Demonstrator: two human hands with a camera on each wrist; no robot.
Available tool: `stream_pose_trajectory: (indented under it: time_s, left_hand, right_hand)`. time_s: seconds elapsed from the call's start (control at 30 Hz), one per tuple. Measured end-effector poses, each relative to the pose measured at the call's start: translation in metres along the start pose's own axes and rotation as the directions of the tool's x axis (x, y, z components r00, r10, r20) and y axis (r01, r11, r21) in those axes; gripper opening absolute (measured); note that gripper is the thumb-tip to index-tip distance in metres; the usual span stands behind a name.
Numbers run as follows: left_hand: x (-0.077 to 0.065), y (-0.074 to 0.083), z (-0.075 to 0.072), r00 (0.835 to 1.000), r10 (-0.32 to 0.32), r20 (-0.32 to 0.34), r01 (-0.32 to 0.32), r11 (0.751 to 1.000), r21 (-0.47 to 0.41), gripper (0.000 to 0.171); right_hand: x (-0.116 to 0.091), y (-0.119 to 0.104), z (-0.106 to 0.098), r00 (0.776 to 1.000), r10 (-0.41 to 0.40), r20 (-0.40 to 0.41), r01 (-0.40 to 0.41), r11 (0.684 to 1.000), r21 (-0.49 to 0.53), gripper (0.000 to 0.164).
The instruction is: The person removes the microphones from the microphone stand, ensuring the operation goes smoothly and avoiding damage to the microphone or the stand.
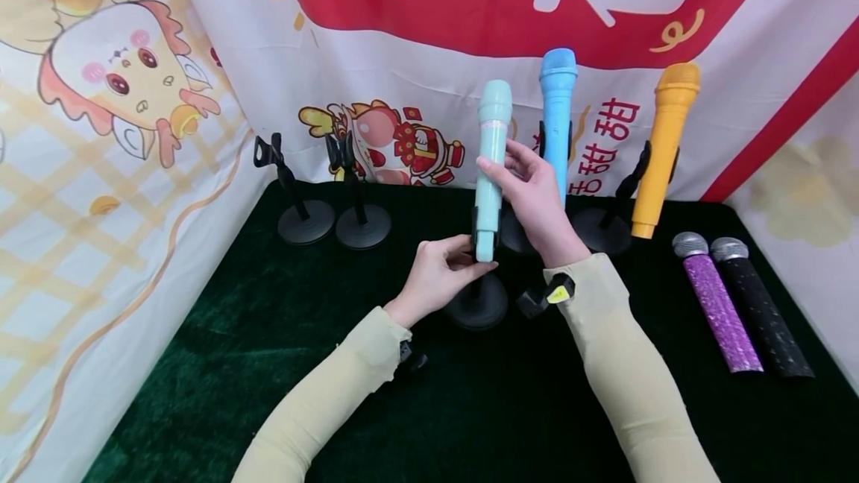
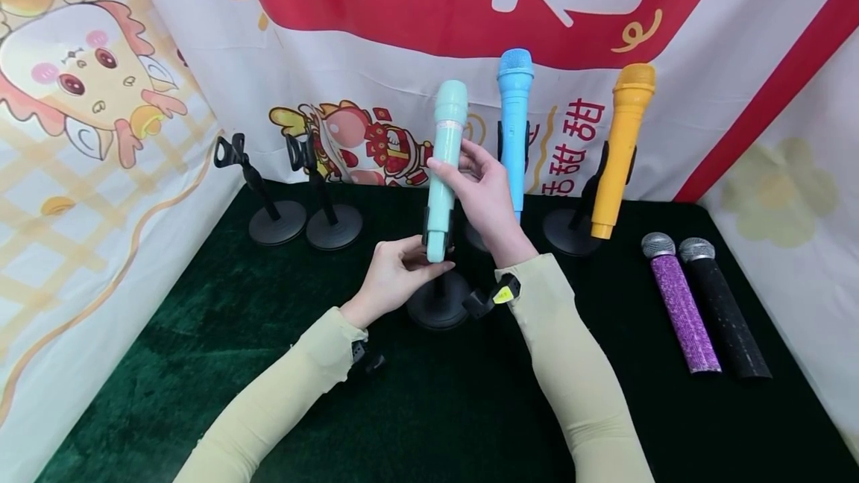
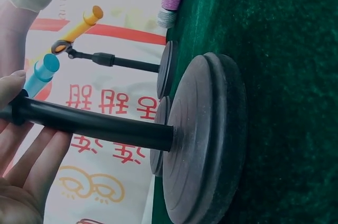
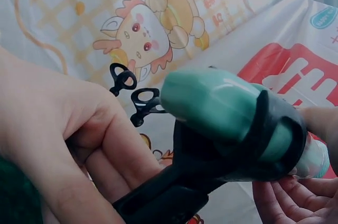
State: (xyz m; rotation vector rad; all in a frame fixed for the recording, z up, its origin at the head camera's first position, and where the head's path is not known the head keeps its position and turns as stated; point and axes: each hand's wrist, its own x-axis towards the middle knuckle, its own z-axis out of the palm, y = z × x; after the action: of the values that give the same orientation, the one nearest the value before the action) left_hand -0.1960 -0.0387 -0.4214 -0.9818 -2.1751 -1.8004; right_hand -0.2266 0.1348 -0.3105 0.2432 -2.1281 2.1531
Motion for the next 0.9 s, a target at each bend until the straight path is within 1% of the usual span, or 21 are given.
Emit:
stream_pose_trajectory:
  time_s: [0.2,0.33,0.47,0.9]
  left_hand:
    - [0.0,0.0,0.0,1.0,-0.013,0.0,0.013,1.0,-0.003,0.02]
    - [0.0,0.002,0.0,1.0,-0.02,0.0,0.02,1.0,-0.005,0.02]
    - [0.0,0.003,0.0,1.0,-0.023,0.002,0.023,1.0,-0.008,0.02]
    - [0.0,-0.001,0.0,1.0,-0.01,0.001,0.01,1.0,-0.011,0.021]
  right_hand:
    - [-0.007,0.001,-0.003,0.999,0.002,0.038,-0.003,0.999,0.035,0.061]
    - [-0.016,0.002,-0.004,0.997,0.027,0.071,-0.029,0.999,0.03,0.063]
    - [-0.025,0.004,-0.006,0.995,0.035,0.096,-0.037,0.999,0.02,0.065]
    - [-0.044,0.011,-0.011,0.99,0.045,0.133,-0.05,0.998,0.035,0.062]
